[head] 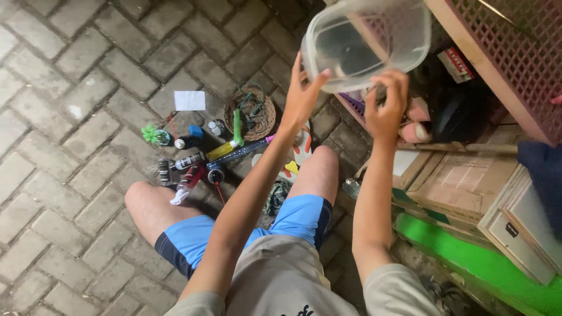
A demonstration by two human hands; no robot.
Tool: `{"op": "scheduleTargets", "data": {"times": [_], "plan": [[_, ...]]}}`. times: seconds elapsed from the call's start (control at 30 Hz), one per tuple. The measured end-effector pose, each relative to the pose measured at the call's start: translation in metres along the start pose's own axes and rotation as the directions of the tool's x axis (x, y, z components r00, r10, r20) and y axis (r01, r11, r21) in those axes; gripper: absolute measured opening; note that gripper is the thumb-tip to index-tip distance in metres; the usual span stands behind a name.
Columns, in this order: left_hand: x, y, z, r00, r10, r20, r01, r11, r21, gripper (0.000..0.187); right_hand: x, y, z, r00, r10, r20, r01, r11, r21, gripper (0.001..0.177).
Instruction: Organizing various bottles, containers, and miscellaneous items into a plastic bin on the floor.
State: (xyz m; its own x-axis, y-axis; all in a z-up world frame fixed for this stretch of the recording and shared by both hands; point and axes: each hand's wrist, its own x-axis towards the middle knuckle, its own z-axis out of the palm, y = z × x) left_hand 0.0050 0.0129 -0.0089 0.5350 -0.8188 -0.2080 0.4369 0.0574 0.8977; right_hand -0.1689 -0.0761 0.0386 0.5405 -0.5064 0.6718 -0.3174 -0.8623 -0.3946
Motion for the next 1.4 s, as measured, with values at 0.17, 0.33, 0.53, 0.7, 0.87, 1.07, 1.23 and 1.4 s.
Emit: {"op": "scheduleTargets", "data": {"times": [0.17, 0.33, 0.53, 0.7, 0.87, 1.07, 1.23, 1.4], "plan": [[-0.021, -0.024, -0.037, 0.988, 0.105, -0.110, -0.106, 0.994, 0.002, 0.097, -0.024, -0.039, 0.021, 0.998, 0.056, 0.015, -0.058, 0.991, 0.117, 0.019], [-0.067, -0.045, -0.080, 0.936, 0.029, -0.350, -0.058, 0.996, -0.072, 0.094, -0.050, -0.112, 0.054, 0.994, 0.085, 0.069, -0.103, 0.935, 0.338, 0.019], [-0.136, -0.058, -0.123, 0.843, 0.050, -0.535, -0.154, 0.977, -0.151, 0.091, -0.096, -0.185, 0.090, 0.993, 0.060, 0.106, -0.099, 0.904, 0.417, 0.019], [-0.192, -0.088, -0.170, 0.576, 0.520, -0.631, -0.487, 0.838, 0.246, 0.089, -0.134, -0.217, 0.143, 0.992, 0.028, 0.124, -0.090, 0.849, 0.521, 0.011], [-0.232, -0.116, -0.244, 0.349, 0.334, -0.875, -0.419, 0.891, 0.173, 0.093, -0.156, -0.292, 0.196, 0.956, -0.150, 0.253, -0.054, 0.758, 0.651, 0.011], [-0.245, -0.260, -0.402, 0.057, 0.267, -0.962, -0.507, 0.838, 0.203, 0.082, -0.238, -0.370, 0.288, 0.887, -0.299, 0.352, -0.081, 0.648, 0.757, 0.012], [-0.310, -0.321, -0.507, -0.090, 0.205, -0.975, -0.605, 0.766, 0.217, 0.071, -0.335, -0.417, 0.379, 0.648, -0.761, 0.034, 0.450, 0.419, 0.789, 0.023], [-0.375, -0.346, -0.525, -0.097, 0.213, -0.972, -0.468, 0.852, 0.234, 0.047, -0.409, -0.411, 0.387, 0.652, -0.428, 0.626, -0.211, 0.690, 0.692, 0.010]]}}
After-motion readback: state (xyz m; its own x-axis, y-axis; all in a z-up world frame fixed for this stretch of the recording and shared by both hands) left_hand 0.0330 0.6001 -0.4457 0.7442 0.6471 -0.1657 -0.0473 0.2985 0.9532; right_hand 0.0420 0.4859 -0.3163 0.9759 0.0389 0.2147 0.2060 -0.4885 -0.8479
